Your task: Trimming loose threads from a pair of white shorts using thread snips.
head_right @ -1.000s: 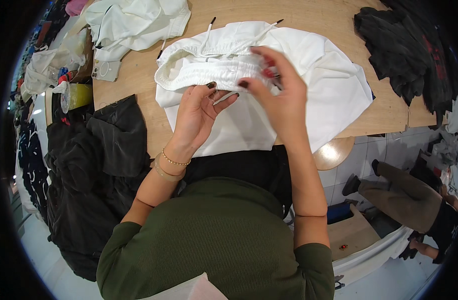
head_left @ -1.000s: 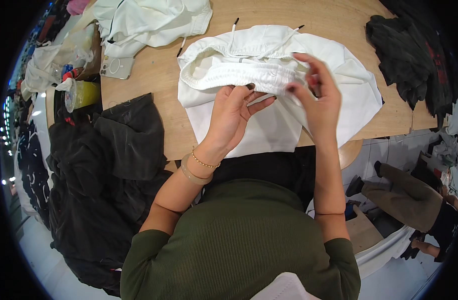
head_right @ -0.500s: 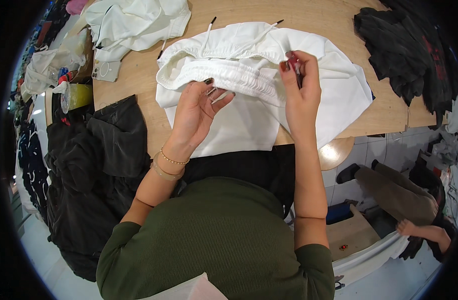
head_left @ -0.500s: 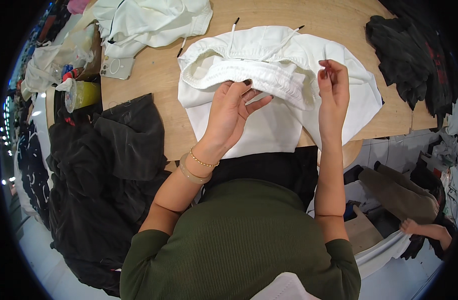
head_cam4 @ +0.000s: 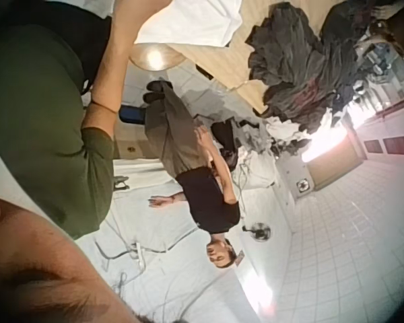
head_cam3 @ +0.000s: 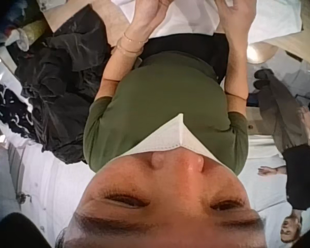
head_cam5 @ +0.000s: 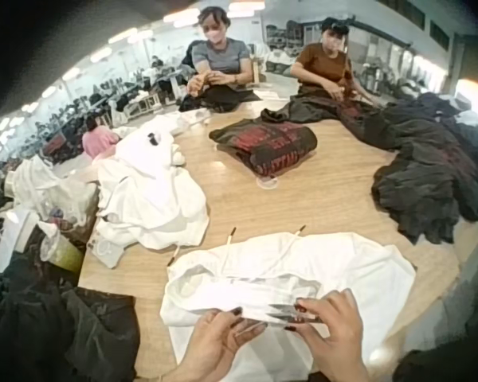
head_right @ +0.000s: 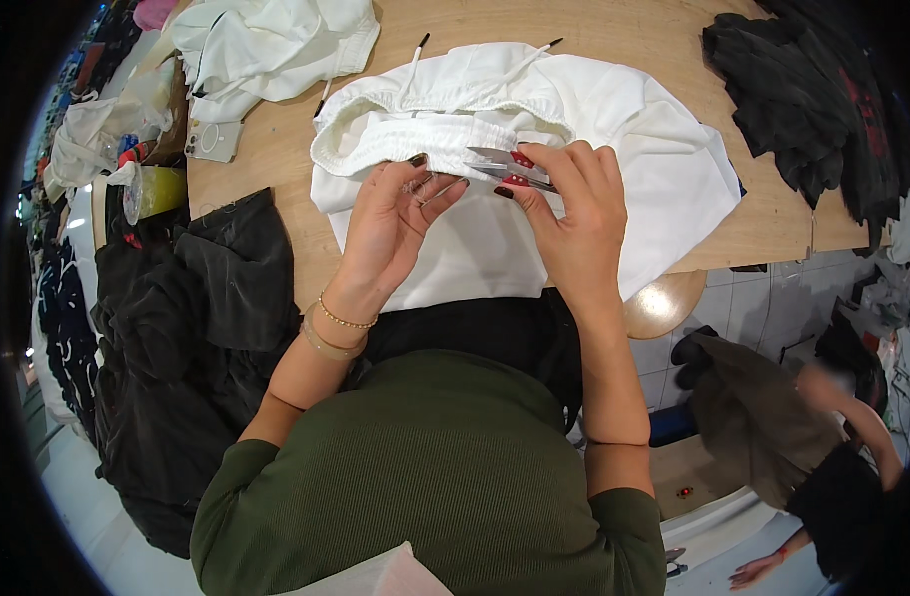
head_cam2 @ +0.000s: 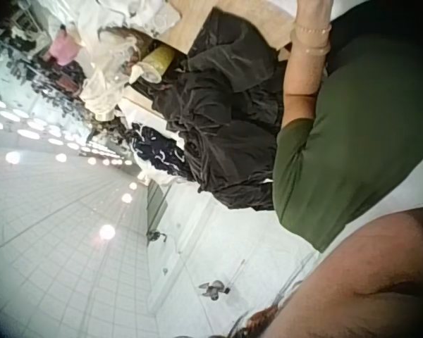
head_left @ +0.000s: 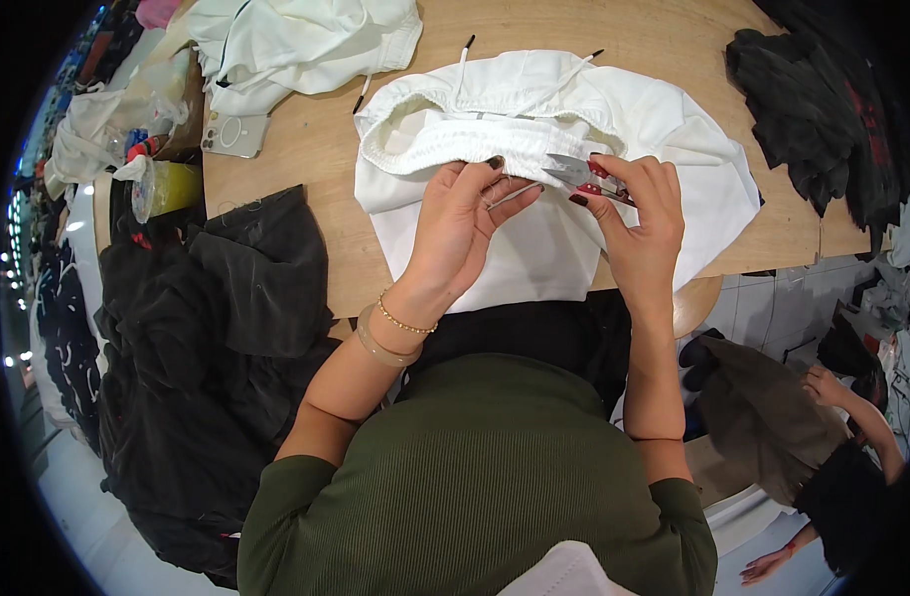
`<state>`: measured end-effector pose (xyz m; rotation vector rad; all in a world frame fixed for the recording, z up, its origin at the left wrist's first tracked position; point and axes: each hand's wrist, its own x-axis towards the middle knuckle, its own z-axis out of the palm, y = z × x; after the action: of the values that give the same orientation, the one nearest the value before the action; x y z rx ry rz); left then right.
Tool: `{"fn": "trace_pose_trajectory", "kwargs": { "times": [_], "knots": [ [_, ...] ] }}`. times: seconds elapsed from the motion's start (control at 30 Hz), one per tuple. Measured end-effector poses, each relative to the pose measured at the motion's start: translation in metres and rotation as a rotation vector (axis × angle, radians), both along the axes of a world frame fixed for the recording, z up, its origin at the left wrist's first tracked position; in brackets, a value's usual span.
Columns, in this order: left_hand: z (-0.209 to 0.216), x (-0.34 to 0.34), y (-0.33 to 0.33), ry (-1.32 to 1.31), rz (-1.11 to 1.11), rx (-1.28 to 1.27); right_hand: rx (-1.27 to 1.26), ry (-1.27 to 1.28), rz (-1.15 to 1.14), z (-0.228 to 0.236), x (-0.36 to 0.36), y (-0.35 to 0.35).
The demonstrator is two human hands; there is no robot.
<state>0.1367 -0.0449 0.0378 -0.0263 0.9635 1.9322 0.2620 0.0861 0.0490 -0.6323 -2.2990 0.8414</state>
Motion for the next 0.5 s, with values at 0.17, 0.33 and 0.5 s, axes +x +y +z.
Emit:
{"fn": "trace_pose_trajectory", "kwargs": {
  "times": [0.17,0.33,0.5],
  "knots": [
    [0.002,0.0,0.0,0.021,-0.011,0.019,0.063,-0.015,0.001,0.002,-0.002,0.0],
    [0.002,0.001,0.002,-0.002,-0.005,0.014,-0.017,0.031,0.018,0.0,-0.005,-0.001],
    [-0.003,0.002,0.001,-0.016,-0.028,0.027,-0.574,0.25,0.029,0.0,-0.012,-0.011]
  ]
}}
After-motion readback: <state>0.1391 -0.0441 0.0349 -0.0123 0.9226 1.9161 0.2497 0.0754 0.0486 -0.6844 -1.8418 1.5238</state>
